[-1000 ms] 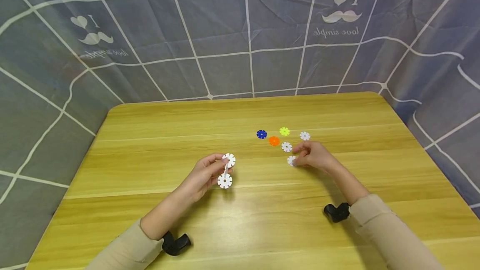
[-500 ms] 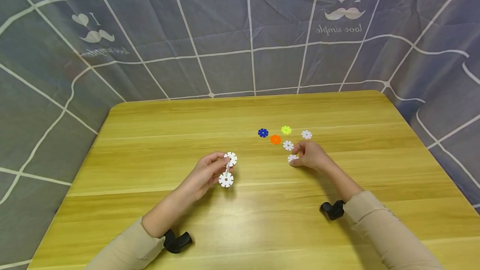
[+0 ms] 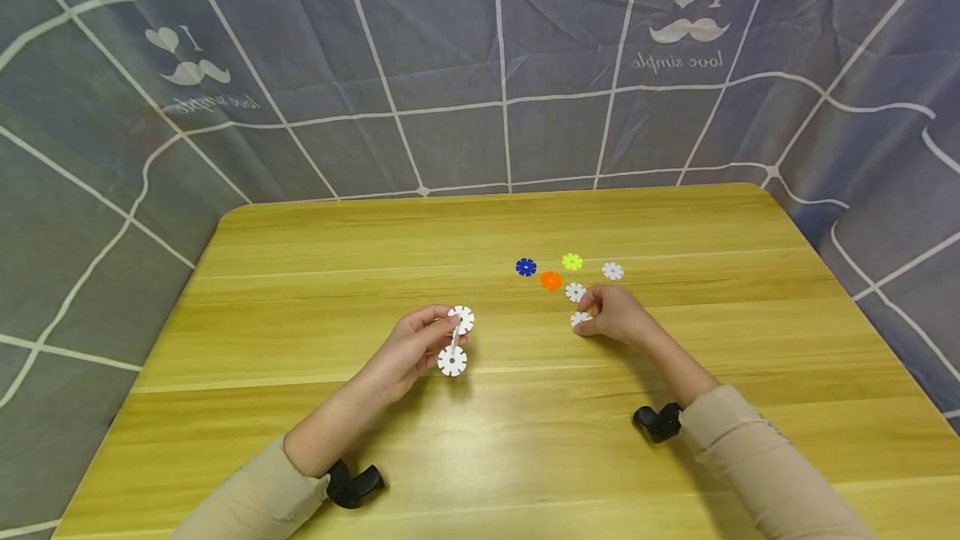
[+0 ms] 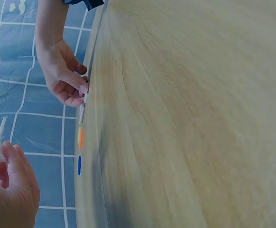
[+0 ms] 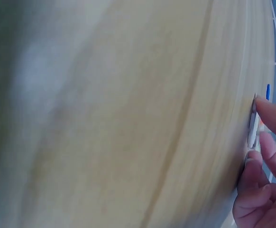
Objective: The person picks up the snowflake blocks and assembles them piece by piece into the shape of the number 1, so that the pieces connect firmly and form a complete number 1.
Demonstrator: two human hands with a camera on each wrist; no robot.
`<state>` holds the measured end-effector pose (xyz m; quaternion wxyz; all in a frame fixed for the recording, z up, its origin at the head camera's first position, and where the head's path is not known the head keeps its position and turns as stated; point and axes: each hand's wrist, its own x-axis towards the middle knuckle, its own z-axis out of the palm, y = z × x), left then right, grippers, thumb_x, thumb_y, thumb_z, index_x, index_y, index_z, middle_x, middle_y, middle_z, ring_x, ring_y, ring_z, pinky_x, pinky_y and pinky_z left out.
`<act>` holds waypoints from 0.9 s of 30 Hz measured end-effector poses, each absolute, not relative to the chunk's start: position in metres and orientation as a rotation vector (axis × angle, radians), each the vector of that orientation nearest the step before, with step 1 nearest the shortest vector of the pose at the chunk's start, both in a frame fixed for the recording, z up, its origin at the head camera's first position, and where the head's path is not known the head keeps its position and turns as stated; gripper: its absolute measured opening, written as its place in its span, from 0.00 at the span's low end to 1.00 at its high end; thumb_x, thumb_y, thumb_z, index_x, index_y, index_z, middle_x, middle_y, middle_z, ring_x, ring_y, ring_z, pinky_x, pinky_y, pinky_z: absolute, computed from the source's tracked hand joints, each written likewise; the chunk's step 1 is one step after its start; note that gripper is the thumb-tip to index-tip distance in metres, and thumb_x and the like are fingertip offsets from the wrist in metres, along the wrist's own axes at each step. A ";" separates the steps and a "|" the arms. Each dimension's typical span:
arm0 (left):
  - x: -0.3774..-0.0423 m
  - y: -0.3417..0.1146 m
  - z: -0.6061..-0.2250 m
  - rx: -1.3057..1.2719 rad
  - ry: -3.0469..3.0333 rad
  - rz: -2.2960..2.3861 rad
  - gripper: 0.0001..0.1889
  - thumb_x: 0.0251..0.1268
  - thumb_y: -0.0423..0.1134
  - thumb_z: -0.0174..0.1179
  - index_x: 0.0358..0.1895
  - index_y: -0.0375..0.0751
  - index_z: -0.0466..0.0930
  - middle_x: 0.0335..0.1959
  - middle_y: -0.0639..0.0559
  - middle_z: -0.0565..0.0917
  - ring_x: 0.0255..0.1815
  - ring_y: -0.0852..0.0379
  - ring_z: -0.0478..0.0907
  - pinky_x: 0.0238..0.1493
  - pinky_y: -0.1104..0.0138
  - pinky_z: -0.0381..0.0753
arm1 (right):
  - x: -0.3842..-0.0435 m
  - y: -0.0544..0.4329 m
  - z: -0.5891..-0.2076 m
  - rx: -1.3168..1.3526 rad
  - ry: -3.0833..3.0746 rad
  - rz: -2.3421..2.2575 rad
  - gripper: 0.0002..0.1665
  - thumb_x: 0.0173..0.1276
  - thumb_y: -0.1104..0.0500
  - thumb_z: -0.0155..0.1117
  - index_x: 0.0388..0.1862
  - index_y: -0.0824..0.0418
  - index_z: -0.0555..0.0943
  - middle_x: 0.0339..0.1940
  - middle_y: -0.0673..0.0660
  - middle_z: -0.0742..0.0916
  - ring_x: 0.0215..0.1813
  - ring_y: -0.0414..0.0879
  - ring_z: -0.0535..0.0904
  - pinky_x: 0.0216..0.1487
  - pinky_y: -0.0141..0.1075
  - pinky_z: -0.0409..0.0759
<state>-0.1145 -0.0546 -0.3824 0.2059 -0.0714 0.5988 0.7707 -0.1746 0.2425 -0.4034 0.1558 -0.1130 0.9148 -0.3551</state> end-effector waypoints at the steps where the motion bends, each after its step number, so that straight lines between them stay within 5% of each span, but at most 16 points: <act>1: -0.114 -0.055 -0.382 -0.198 1.667 2.149 0.06 0.67 0.33 0.54 0.41 0.34 0.76 0.29 0.54 0.81 0.33 0.58 0.81 0.25 0.75 0.78 | -0.175 0.242 -0.403 -0.322 2.631 -1.006 0.17 0.51 0.63 0.73 0.33 0.68 0.75 0.23 0.53 0.72 0.29 0.45 0.66 0.30 0.34 0.65; 19: -0.114 -0.054 -0.383 -0.207 1.677 2.144 0.05 0.66 0.32 0.54 0.41 0.35 0.77 0.31 0.54 0.82 0.37 0.55 0.81 0.26 0.74 0.78 | -0.175 0.217 -0.403 -0.421 2.605 -0.994 0.16 0.52 0.64 0.73 0.28 0.65 0.72 0.21 0.52 0.72 0.26 0.44 0.66 0.29 0.34 0.65; 27: -0.113 -0.055 -0.384 -0.199 1.681 2.139 0.05 0.66 0.33 0.54 0.41 0.35 0.76 0.31 0.55 0.81 0.35 0.57 0.81 0.25 0.75 0.78 | -0.182 0.194 -0.397 -0.489 2.456 -1.215 0.14 0.56 0.67 0.69 0.41 0.71 0.78 0.23 0.53 0.76 0.27 0.44 0.69 0.26 0.30 0.69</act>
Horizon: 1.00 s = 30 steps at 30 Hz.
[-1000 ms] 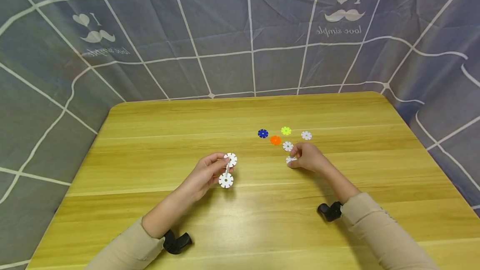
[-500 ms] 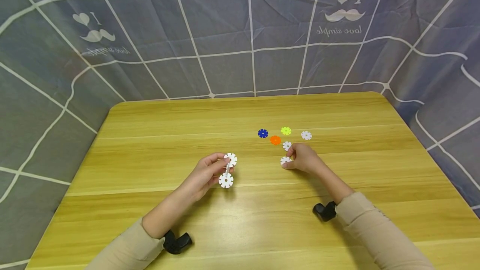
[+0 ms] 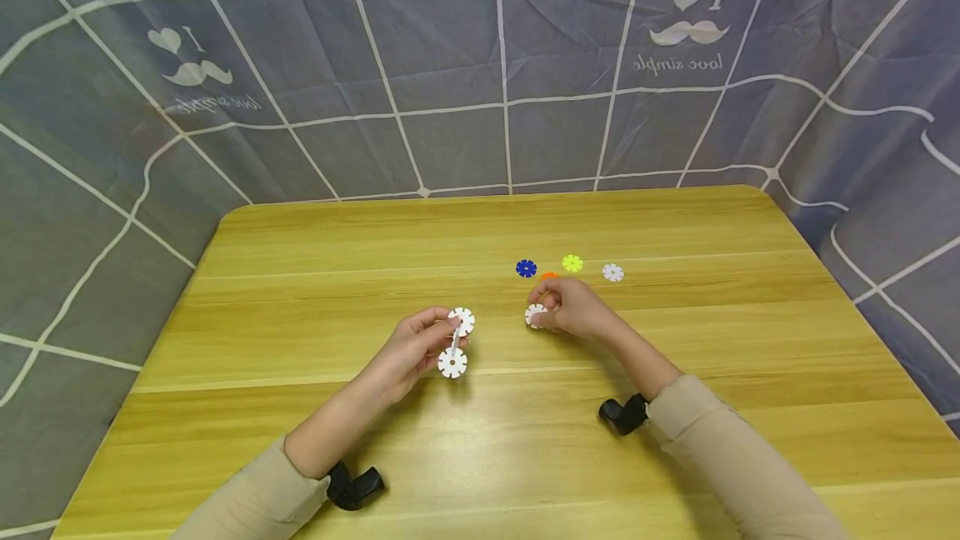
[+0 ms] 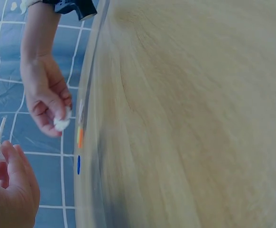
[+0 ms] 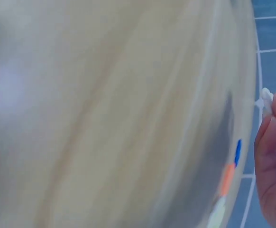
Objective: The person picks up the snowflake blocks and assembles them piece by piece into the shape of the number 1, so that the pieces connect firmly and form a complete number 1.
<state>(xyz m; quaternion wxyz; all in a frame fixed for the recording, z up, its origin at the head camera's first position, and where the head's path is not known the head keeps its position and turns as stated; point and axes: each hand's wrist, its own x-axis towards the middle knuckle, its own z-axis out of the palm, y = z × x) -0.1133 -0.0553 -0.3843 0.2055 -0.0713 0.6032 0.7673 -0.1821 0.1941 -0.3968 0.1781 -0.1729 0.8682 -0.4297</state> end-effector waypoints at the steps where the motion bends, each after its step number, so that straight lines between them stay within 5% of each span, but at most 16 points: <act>1: -0.113 -0.055 -0.384 -0.202 1.684 2.136 0.05 0.66 0.33 0.54 0.41 0.35 0.76 0.30 0.55 0.82 0.35 0.57 0.81 0.25 0.75 0.77 | -0.183 0.192 -0.395 -0.493 2.439 -1.236 0.14 0.58 0.68 0.67 0.42 0.71 0.78 0.24 0.54 0.77 0.27 0.44 0.70 0.26 0.30 0.71; 9: -0.115 -0.053 -0.384 -0.214 1.691 2.127 0.05 0.66 0.33 0.54 0.41 0.35 0.76 0.31 0.55 0.81 0.38 0.54 0.81 0.26 0.75 0.78 | -0.187 0.174 -0.384 -0.553 2.277 -1.433 0.09 0.64 0.74 0.57 0.43 0.73 0.77 0.23 0.57 0.78 0.25 0.46 0.73 0.27 0.36 0.77; 30: -0.115 -0.052 -0.385 -0.167 1.697 2.089 0.06 0.66 0.35 0.56 0.40 0.36 0.76 0.32 0.54 0.82 0.37 0.55 0.80 0.29 0.72 0.78 | -0.182 0.138 -0.356 -0.551 1.962 -1.678 0.11 0.67 0.74 0.52 0.47 0.77 0.72 0.27 0.56 0.77 0.30 0.45 0.77 0.42 0.46 0.81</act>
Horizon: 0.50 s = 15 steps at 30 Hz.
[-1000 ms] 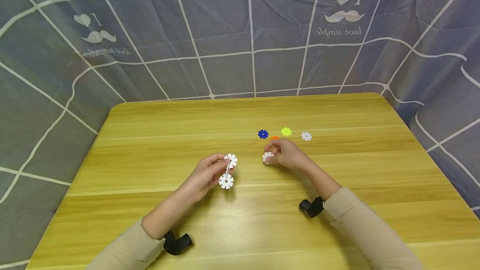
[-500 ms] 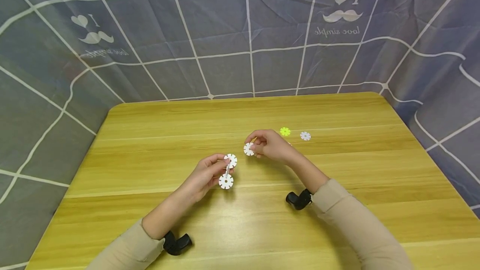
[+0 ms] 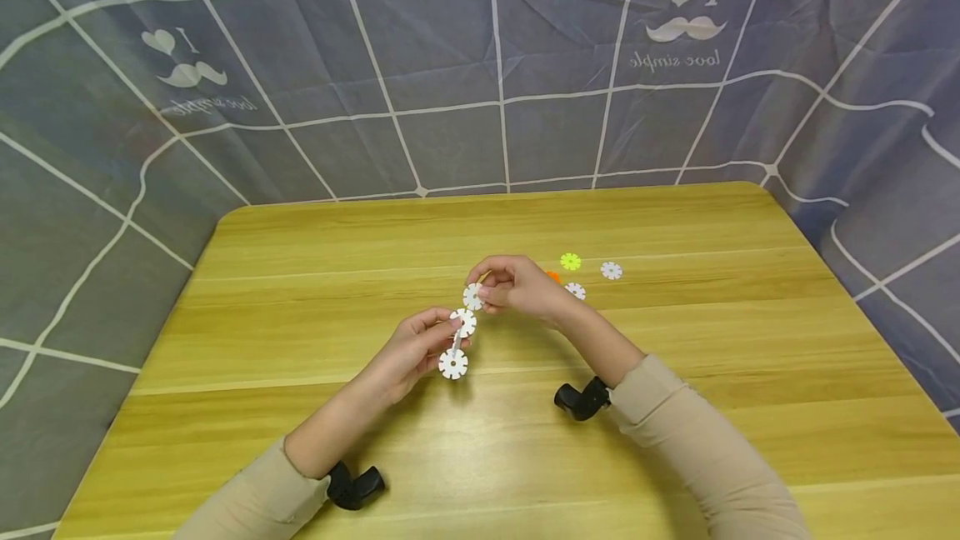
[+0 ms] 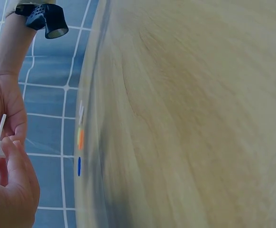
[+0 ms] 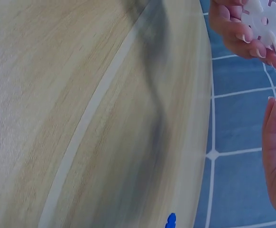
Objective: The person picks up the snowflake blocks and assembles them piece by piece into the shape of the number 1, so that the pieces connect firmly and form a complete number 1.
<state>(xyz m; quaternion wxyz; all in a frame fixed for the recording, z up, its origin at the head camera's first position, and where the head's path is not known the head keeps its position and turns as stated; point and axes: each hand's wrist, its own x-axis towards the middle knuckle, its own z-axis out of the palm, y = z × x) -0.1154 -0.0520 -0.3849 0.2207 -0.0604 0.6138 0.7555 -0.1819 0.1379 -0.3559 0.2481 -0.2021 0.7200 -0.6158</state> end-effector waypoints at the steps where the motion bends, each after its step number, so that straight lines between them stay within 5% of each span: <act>1: -0.116 -0.052 -0.385 -0.165 1.694 2.089 0.06 0.66 0.35 0.56 0.40 0.36 0.76 0.32 0.54 0.82 0.37 0.55 0.81 0.29 0.72 0.78 | -0.182 0.138 -0.356 -0.557 1.956 -1.683 0.11 0.67 0.74 0.52 0.47 0.77 0.72 0.27 0.56 0.77 0.30 0.45 0.77 0.42 0.45 0.81; 15: -0.114 -0.050 -0.385 -0.154 1.654 2.117 0.05 0.67 0.34 0.55 0.39 0.35 0.76 0.33 0.54 0.82 0.34 0.58 0.81 0.28 0.72 0.79 | -0.178 0.133 -0.358 -0.505 1.858 -1.758 0.10 0.66 0.73 0.53 0.45 0.78 0.71 0.28 0.54 0.79 0.31 0.41 0.78 0.41 0.36 0.82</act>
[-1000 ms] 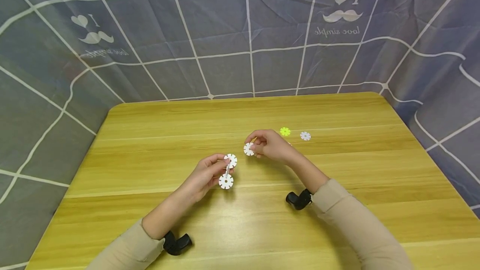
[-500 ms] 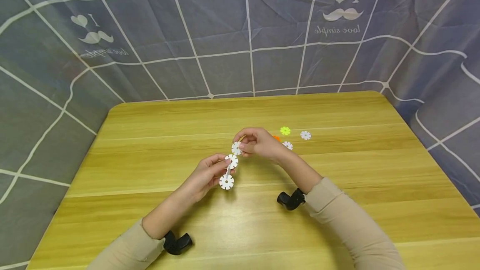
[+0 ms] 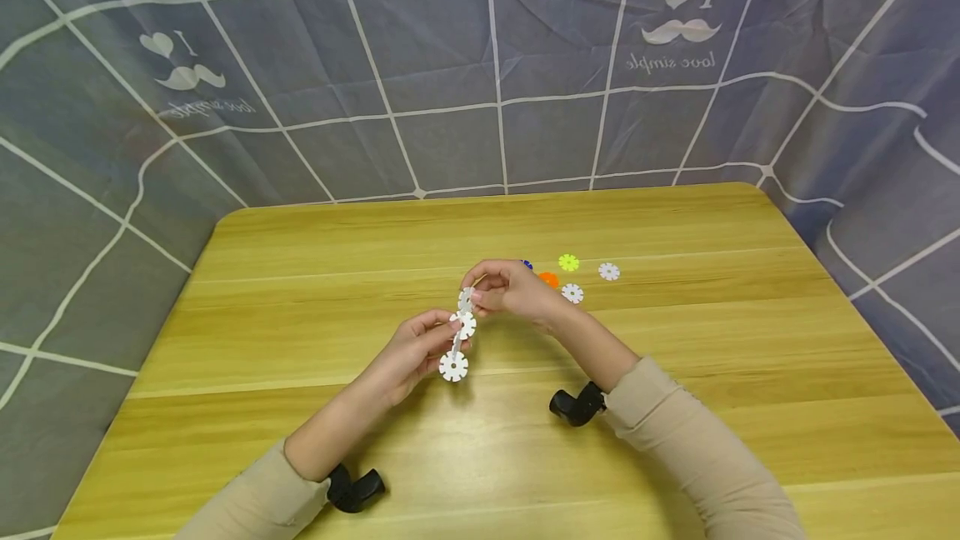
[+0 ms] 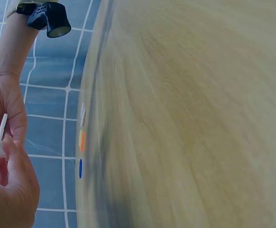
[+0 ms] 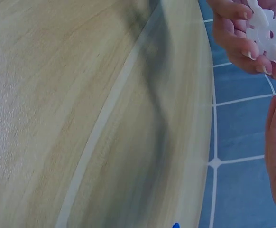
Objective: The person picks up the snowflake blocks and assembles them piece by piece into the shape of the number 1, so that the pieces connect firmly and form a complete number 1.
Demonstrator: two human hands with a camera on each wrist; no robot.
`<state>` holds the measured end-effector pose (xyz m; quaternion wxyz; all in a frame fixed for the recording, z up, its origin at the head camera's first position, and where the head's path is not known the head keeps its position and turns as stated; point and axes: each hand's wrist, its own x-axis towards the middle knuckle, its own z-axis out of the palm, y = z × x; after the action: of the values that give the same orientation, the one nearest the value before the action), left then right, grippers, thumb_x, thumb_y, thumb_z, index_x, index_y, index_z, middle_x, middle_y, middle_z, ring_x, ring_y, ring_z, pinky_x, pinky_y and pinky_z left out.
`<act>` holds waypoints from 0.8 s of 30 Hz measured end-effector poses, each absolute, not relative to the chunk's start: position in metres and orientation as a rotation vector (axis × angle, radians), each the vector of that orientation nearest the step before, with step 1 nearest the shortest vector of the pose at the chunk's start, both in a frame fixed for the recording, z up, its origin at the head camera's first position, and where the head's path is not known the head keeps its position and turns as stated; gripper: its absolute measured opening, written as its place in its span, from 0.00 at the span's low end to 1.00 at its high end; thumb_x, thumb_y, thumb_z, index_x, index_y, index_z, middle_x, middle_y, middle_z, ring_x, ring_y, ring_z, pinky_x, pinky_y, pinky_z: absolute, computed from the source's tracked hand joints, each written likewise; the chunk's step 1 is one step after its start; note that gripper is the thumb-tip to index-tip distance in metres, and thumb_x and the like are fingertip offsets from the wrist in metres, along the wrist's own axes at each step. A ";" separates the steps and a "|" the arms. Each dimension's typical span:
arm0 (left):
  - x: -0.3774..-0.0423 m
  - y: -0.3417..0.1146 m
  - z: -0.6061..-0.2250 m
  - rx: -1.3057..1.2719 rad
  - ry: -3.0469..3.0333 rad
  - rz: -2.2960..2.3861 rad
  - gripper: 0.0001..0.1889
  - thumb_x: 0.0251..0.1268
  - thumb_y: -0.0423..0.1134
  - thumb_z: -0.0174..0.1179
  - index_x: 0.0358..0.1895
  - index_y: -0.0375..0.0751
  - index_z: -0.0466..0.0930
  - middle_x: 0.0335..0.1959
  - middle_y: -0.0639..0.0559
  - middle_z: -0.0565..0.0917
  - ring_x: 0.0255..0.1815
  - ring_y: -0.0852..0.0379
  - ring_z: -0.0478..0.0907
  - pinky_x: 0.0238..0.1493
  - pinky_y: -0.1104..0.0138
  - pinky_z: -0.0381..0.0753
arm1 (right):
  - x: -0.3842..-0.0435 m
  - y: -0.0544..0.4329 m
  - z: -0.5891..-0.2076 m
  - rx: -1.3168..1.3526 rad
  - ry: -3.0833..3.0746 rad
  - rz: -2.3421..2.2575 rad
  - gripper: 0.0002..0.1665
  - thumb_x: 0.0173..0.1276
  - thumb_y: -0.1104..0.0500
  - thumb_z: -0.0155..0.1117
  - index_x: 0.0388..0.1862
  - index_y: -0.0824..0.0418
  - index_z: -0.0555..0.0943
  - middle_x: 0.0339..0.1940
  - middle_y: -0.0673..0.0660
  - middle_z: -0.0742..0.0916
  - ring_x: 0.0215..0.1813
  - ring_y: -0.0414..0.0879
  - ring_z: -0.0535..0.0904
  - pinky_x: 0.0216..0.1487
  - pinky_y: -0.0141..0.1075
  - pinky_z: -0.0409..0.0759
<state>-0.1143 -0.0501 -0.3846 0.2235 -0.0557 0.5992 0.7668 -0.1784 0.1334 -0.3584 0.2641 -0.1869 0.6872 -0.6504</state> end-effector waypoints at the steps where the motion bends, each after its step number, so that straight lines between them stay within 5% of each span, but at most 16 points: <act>1: -0.114 -0.050 -0.385 -0.156 1.656 2.120 0.05 0.67 0.34 0.55 0.40 0.35 0.76 0.33 0.54 0.82 0.34 0.59 0.81 0.28 0.72 0.79 | -0.178 0.133 -0.359 -0.502 1.847 -1.762 0.10 0.67 0.73 0.53 0.45 0.78 0.71 0.29 0.54 0.79 0.31 0.41 0.78 0.42 0.36 0.81; 15: -0.111 -0.046 -0.385 -0.131 1.789 2.215 0.05 0.66 0.30 0.54 0.36 0.29 0.76 0.28 0.52 0.82 0.33 0.57 0.81 0.28 0.74 0.80 | -0.169 0.122 -0.359 -0.378 1.860 -1.862 0.21 0.68 0.66 0.56 0.54 0.81 0.69 0.44 0.66 0.84 0.47 0.48 0.81 0.52 0.41 0.78; 24: -0.111 -0.042 -0.386 -0.186 1.877 2.234 0.05 0.66 0.29 0.55 0.32 0.29 0.75 0.26 0.50 0.80 0.29 0.59 0.79 0.23 0.75 0.77 | -0.165 0.115 -0.357 -0.407 1.957 -1.881 0.13 0.66 0.67 0.58 0.47 0.75 0.75 0.42 0.66 0.84 0.47 0.53 0.82 0.49 0.42 0.80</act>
<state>-0.1112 -0.0421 -0.3857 0.1089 -0.0631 0.6381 0.7596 -0.1647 0.1151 -0.3570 0.1970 -0.1454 0.6991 -0.6718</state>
